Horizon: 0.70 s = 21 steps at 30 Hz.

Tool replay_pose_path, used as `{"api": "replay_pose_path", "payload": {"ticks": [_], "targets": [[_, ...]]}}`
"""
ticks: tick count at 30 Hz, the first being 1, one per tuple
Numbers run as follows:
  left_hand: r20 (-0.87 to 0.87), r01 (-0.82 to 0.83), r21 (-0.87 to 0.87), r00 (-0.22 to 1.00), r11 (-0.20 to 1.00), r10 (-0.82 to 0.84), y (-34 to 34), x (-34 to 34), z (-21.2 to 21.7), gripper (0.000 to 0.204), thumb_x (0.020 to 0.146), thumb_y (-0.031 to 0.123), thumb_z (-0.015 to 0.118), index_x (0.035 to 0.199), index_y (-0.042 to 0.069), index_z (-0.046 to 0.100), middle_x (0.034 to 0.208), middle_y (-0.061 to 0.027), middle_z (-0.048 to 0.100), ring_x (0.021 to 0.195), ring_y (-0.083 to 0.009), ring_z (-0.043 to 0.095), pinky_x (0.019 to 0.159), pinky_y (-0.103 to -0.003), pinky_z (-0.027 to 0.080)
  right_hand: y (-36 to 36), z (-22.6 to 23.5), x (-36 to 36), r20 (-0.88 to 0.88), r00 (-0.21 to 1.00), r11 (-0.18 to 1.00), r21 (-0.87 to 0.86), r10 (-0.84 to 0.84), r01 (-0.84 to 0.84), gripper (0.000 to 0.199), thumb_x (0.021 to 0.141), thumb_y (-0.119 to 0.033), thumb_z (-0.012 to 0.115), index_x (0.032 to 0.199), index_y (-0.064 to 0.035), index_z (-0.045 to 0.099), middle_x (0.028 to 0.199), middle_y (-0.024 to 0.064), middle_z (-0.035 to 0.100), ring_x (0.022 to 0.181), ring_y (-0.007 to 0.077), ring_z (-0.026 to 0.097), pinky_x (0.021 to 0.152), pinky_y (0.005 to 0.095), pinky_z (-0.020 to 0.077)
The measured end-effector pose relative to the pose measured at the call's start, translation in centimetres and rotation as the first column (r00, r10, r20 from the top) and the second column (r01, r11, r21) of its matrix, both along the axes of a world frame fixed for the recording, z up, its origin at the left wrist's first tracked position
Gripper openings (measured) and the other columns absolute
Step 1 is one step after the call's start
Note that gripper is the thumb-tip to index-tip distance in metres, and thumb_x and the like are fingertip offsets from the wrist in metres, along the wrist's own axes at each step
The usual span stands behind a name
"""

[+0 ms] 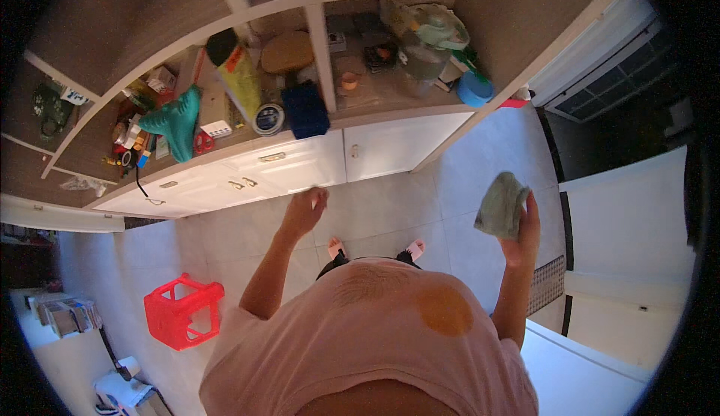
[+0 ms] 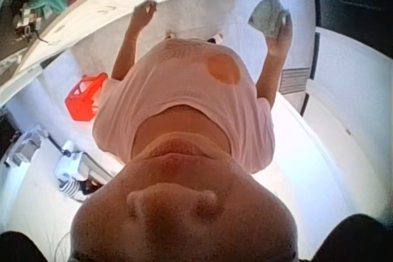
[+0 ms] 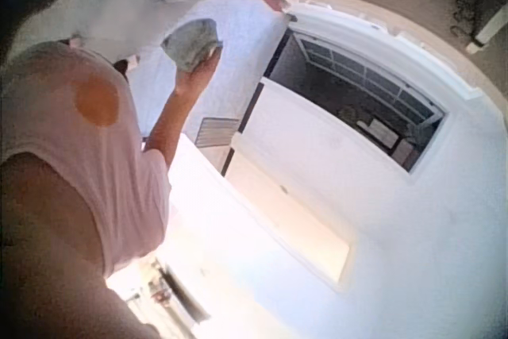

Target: The person removes various items from a wooden cabinet, including a white pitcher, green teapots, and stacked bowls, placing them on a lower shelf. They then wipe the empty shelves with a cloth and a dark towel, cleaning the surfaces before the video ends.

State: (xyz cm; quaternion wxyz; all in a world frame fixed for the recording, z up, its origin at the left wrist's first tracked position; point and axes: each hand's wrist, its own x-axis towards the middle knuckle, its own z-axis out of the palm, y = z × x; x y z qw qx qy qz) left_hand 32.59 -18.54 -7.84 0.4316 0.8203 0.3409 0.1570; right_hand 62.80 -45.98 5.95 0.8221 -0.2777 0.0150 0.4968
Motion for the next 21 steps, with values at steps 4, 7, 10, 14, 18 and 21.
{"api": "replay_pose_path", "payload": {"ticks": [4, 7, 10, 14, 18, 21], "targets": [[0.299, -0.232, -0.023, 0.927, 0.972, 0.228, 0.4, 7.6, 1.3, 0.012, 0.082, 0.004, 0.055, 0.094, 0.002, 0.056, 0.072, -0.0081, 0.060, 0.070, -0.0128, 0.061, 0.064, -0.025, 0.047, -7.4, -1.4, 3.3, 0.112, 0.986, 0.987, -0.094, -0.121, 0.131, 0.032, 0.090, -0.024, 0.042, 0.111, -0.0011, 0.051, 0.113, 0.0125, 0.054, 0.107, 0.0237, 0.050, 0.094, 0.0389, 0.0385], [0.389, -0.259, -0.214, 0.862, 0.942, 0.325, -1.9, 11.8, 1.7, 0.009, 0.086, 0.006, 0.053, 0.092, 0.000, 0.055, 0.077, -0.0070, 0.060, 0.071, -0.0133, 0.060, 0.066, -0.024, 0.047, -11.6, -4.7, 7.9, 0.130, 0.981, 0.972, -0.172, -0.142, 0.163, 0.029, 0.089, -0.020, 0.045, 0.109, -0.0008, 0.052, 0.112, 0.0118, 0.055, 0.107, 0.0234, 0.050, 0.092, 0.0387, 0.0398], [0.307, -0.283, -0.399, 0.855, 0.872, 0.418, -6.0, 15.6, 1.5, 0.010, 0.086, 0.005, 0.053, 0.093, -0.001, 0.054, 0.075, -0.0066, 0.059, 0.070, -0.0124, 0.058, 0.066, -0.025, 0.048, -13.4, -5.2, 11.7, 0.013, 0.980, 0.938, -0.288, -0.197, 0.192, 0.027, 0.087, -0.014, 0.047, 0.110, -0.0002, 0.052, 0.111, 0.0116, 0.055, 0.105, 0.0240, 0.050, 0.090, 0.0392, 0.0420], [0.354, -0.336, -0.506, 0.759, 0.794, 0.547, -7.2, 17.3, 0.1, 0.020, 0.086, 0.004, 0.050, 0.106, 0.000, 0.049, 0.086, -0.0087, 0.058, 0.077, -0.0152, 0.058, 0.068, -0.027, 0.050, -15.2, -6.2, 16.4, -0.026, 0.983, 0.956, -0.241, -0.179, 0.168, 0.030, 0.089, -0.015, 0.045, 0.114, 0.0001, 0.049, 0.114, 0.0124, 0.053, 0.106, 0.0244, 0.050, 0.090, 0.0400, 0.0420], [0.349, -0.375, -0.763, 0.446, 0.526, 0.824, -0.7, 14.1, 1.4, 0.040, 0.084, 0.015, 0.056, 0.119, 0.005, 0.041, 0.108, -0.0118, 0.051, 0.092, -0.0251, 0.056, 0.076, -0.036, 0.050, -16.0, -5.1, 18.2, -0.003, 0.983, 0.956, -0.233, -0.185, 0.180, 0.032, 0.091, -0.018, 0.041, 0.117, 0.0000, 0.047, 0.117, 0.0127, 0.051, 0.108, 0.0251, 0.049, 0.091, 0.0411, 0.0411], [0.164, -0.341, -0.908, 0.251, 0.246, 0.954, 4.2, 11.8, 1.8, 0.062, 0.077, 0.028, 0.066, 0.128, 0.009, 0.035, 0.131, -0.0147, 0.027, 0.118, -0.0310, 0.035, 0.090, -0.050, 0.039, -15.9, -5.0, 18.0, -0.007, 0.966, 0.918, -0.313, -0.260, 0.245, 0.032, 0.090, -0.019, 0.041, 0.116, 0.0005, 0.047, 0.115, 0.0120, 0.053, 0.105, 0.0258, 0.051, 0.090, 0.0425, 0.0417]]}}
